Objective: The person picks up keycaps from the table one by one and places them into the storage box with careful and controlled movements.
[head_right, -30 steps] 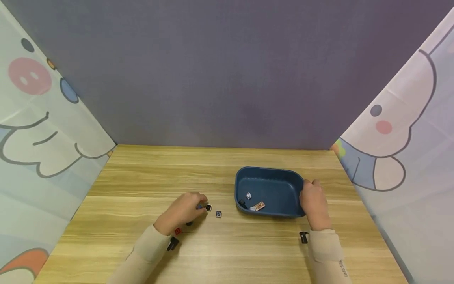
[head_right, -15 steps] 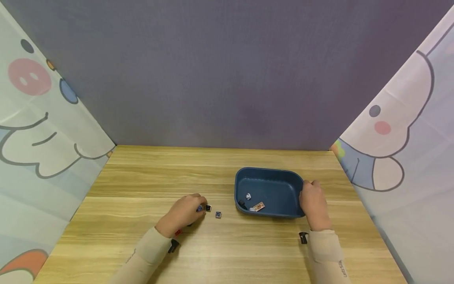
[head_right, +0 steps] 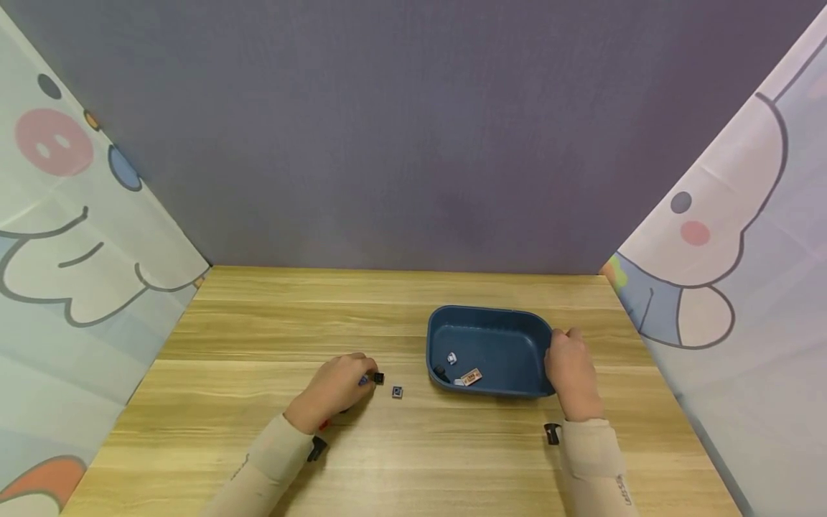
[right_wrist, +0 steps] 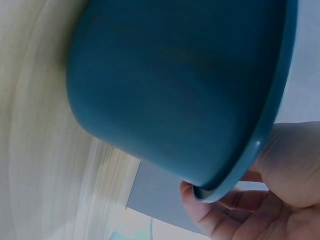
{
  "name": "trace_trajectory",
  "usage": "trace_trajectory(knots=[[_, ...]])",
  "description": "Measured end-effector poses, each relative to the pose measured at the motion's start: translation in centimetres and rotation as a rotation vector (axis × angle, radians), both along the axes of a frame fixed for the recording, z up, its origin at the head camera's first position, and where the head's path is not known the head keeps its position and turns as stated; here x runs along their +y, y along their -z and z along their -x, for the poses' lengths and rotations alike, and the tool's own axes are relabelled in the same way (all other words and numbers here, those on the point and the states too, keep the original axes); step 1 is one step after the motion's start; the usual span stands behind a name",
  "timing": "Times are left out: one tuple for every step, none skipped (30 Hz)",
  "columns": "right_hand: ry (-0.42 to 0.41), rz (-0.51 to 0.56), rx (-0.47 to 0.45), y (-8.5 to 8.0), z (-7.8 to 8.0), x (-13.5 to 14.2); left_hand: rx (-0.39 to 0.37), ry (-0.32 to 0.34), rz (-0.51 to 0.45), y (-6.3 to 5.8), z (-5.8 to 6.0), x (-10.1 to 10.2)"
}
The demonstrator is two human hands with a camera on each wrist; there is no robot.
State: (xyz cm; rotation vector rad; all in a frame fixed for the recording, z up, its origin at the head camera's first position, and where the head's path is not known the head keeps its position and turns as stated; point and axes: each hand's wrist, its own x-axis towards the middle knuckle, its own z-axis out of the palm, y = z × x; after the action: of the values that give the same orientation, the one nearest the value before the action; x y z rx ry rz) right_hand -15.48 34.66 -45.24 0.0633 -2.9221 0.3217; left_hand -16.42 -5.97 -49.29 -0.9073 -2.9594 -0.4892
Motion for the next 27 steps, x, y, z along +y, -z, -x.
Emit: trace_trajectory(knots=[[0.0, 0.0, 0.003, 0.0, 0.0, 0.0, 0.0, 0.0, -0.006, -0.1, 0.0, 0.0], [0.0, 0.0, 0.004, 0.0, 0.0, 0.0, -0.002, 0.001, -0.015, -0.1, 0.0, 0.0], [0.0, 0.0, 0.005, 0.0, 0.0, 0.0, -0.001, 0.002, -0.022, -0.3, 0.1, 0.0], [0.0, -0.001, 0.007, 0.0, 0.0, 0.0, 0.0, 0.004, -0.029, -0.5, 0.1, 0.0], [0.0, 0.0, 0.009, 0.1, -0.1, 0.0, -0.001, 0.006, -0.041, -0.7, 0.2, 0.1], [0.0, 0.0, 0.01, 0.1, -0.1, 0.0, -0.005, 0.009, -0.05, -0.9, 0.2, 0.1], [-0.001, -0.001, 0.012, 0.1, -0.1, 0.0, -0.007, 0.013, -0.055, -1.1, 0.3, 0.2], [0.0, -0.001, 0.011, 0.1, -0.1, 0.0, -0.004, 0.017, -0.061, -1.3, 0.4, 0.3], [0.0, -0.001, 0.011, 0.1, -0.2, 0.0, -0.001, 0.02, -0.066, -1.6, 0.5, 0.5], [0.0, -0.001, 0.011, 0.0, -0.1, -0.1, 0.0, 0.024, -0.074, -1.9, 0.6, 0.6], [0.001, -0.001, 0.011, 0.0, -0.1, 0.0, -0.003, 0.028, -0.083, -2.2, 0.8, 0.9], [0.0, -0.001, 0.01, 0.0, -0.1, -0.1, -0.001, 0.034, -0.091, -2.5, 0.9, 1.1], [0.0, -0.001, 0.012, 0.0, -0.1, 0.0, 0.003, 0.041, -0.096, -2.8, 1.0, 1.5], [0.0, 0.0, 0.011, 0.0, -0.1, 0.0, 0.007, 0.049, -0.102, -3.2, 1.2, 1.9], [-0.001, 0.001, 0.011, 0.0, -0.1, 0.0, 0.007, 0.059, -0.106, -3.6, 1.3, 2.3], [-0.001, 0.001, 0.013, 0.0, -0.1, 0.0, 0.005, 0.069, -0.112, -4.0, 1.4, 2.8], [0.0, 0.003, 0.012, -0.1, -0.1, 0.0, 0.003, 0.077, -0.114, -4.4, 1.6, 3.3], [-0.002, 0.002, 0.011, -0.1, -0.1, -0.1, 0.006, 0.089, -0.111, -4.7, 1.7, 3.9], [-0.002, 0.001, 0.007, -0.1, -0.1, -0.1, 0.003, 0.099, -0.11, -5.0, 1.8, 4.5], [-0.002, -0.001, 0.004, -0.1, 0.0, -0.1, 0.002, 0.109, -0.11, -5.3, 1.9, 5.1], [-0.001, -0.004, 0.003, -0.1, 0.0, -0.1, -0.001, 0.119, -0.109, -5.4, 2.0, 5.7], [-0.001, -0.006, -0.002, -0.2, 0.0, -0.1, -0.004, 0.129, -0.109, -5.6, 2.1, 6.3], [0.0, -0.008, -0.007, -0.2, 0.1, -0.1, -0.007, 0.14, -0.109, -5.6, 2.2, 6.8], [0.0, -0.009, -0.012, -0.2, 0.0, -0.1, -0.013, 0.152, -0.108, -5.7, 2.2, 7.4], [0.001, -0.007, -0.018, -0.3, 0.0, -0.1, -0.02, 0.16, -0.11, -5.7, 2.3, 7.9], [0.003, -0.007, -0.023, -0.3, 0.0, -0.1, -0.027, 0.168, -0.107, -5.7, 2.3, 8.5], [0.006, -0.005, -0.028, -0.3, 0.0, -0.2, -0.034, 0.176, -0.104, -5.7, 2.4, 8.9]])
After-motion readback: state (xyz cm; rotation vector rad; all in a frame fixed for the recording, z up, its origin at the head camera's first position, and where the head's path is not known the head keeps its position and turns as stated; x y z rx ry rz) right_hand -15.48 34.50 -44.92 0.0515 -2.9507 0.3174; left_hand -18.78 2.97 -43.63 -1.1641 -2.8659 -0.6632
